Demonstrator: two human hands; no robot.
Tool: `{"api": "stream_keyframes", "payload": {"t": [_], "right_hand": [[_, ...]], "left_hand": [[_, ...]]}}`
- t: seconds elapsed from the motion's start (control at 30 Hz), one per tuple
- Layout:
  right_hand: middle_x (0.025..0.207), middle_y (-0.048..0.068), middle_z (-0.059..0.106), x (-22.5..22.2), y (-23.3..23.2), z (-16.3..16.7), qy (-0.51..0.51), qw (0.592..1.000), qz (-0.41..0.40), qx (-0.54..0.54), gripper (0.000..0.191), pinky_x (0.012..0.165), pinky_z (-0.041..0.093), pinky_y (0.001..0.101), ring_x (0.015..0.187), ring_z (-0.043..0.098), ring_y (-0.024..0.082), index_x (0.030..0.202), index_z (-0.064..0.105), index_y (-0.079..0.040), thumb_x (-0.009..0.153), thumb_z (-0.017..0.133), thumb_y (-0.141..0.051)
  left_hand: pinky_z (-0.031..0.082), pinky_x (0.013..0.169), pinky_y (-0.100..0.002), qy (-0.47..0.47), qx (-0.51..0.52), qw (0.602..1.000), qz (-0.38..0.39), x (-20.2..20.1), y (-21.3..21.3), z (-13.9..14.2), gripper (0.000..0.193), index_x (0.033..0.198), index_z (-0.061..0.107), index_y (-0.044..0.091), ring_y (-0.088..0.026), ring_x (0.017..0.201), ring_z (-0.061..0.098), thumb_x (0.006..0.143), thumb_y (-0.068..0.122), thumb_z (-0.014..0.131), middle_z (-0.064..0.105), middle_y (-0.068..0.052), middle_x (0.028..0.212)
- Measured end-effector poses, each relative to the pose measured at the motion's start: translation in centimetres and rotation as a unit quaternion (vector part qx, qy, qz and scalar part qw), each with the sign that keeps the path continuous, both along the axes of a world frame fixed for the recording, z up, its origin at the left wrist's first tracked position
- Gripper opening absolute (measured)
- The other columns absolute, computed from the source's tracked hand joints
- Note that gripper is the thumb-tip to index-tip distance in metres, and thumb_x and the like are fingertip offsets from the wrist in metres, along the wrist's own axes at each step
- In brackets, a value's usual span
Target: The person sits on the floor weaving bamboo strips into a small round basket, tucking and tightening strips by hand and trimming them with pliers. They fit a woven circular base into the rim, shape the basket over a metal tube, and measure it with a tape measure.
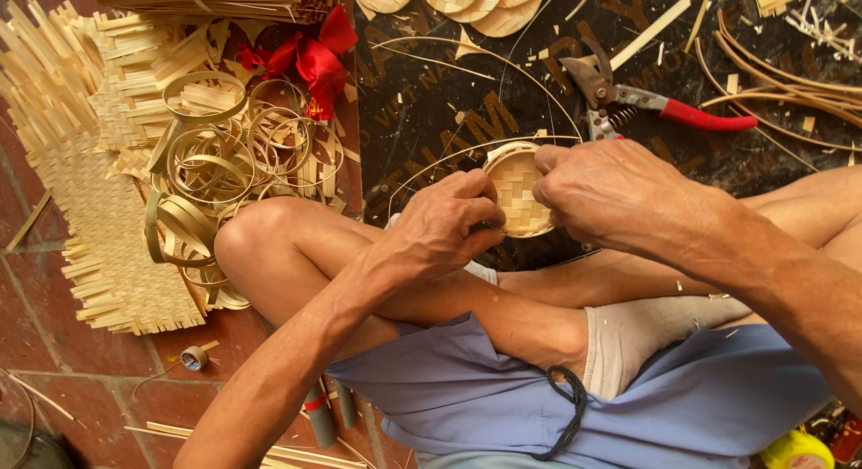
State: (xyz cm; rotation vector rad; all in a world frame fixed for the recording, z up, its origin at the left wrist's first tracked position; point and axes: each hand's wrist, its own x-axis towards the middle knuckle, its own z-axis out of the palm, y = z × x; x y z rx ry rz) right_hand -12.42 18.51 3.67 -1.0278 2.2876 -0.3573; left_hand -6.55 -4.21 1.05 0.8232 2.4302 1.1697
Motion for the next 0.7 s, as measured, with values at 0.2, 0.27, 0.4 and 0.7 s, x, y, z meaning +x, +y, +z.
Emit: {"api": "stream_keyframes", "payload": {"t": [0.2,0.27,0.4,0.7], "right_hand": [[0.089,0.013,0.061,-0.2,0.0,0.2,-0.015,0.999,0.011,0.035,0.009,0.064,0.053,0.0511,0.075,0.067,0.037,0.077,0.068,-0.004,0.076,0.068,-0.013],[0.09,0.013,0.061,-0.3,0.0,0.3,-0.028,0.999,0.002,0.039,0.011,0.064,0.053,0.0511,0.074,0.067,0.037,0.079,0.068,-0.003,0.075,0.069,-0.014],[0.096,0.013,0.061,-0.2,-0.1,0.5,-0.036,0.998,-0.015,0.048,0.014,0.063,0.053,0.052,0.074,0.067,0.038,0.084,0.07,-0.003,0.075,0.069,-0.013],[0.092,0.012,0.061,0.1,-0.2,1.0,-0.034,0.997,-0.018,0.061,0.013,0.06,0.053,0.0518,0.076,0.067,0.036,0.086,0.069,-0.003,0.075,0.065,-0.009]], "left_hand": [[0.051,0.075,-0.036,0.061,-0.066,0.996,0.002,1.2,0.2,-0.5,0.013,0.092,0.069,0.008,-0.022,0.092,0.063,0.089,0.017,0.078,0.061,-0.004,0.101],[0.049,0.076,-0.034,0.174,-0.064,0.982,-0.018,1.6,0.2,-0.4,0.012,0.098,0.07,0.007,-0.02,0.092,0.059,0.09,0.015,0.073,0.059,-0.004,0.103],[0.046,0.073,-0.033,0.281,-0.105,0.951,-0.075,1.5,0.3,-0.6,0.011,0.09,0.064,0.007,-0.02,0.091,0.055,0.084,0.017,0.064,0.053,-0.004,0.095],[0.044,0.077,-0.035,0.242,-0.073,0.961,-0.111,1.5,0.3,-0.8,0.016,0.092,0.064,0.005,-0.022,0.092,0.055,0.083,0.018,0.062,0.054,-0.005,0.093]]}}
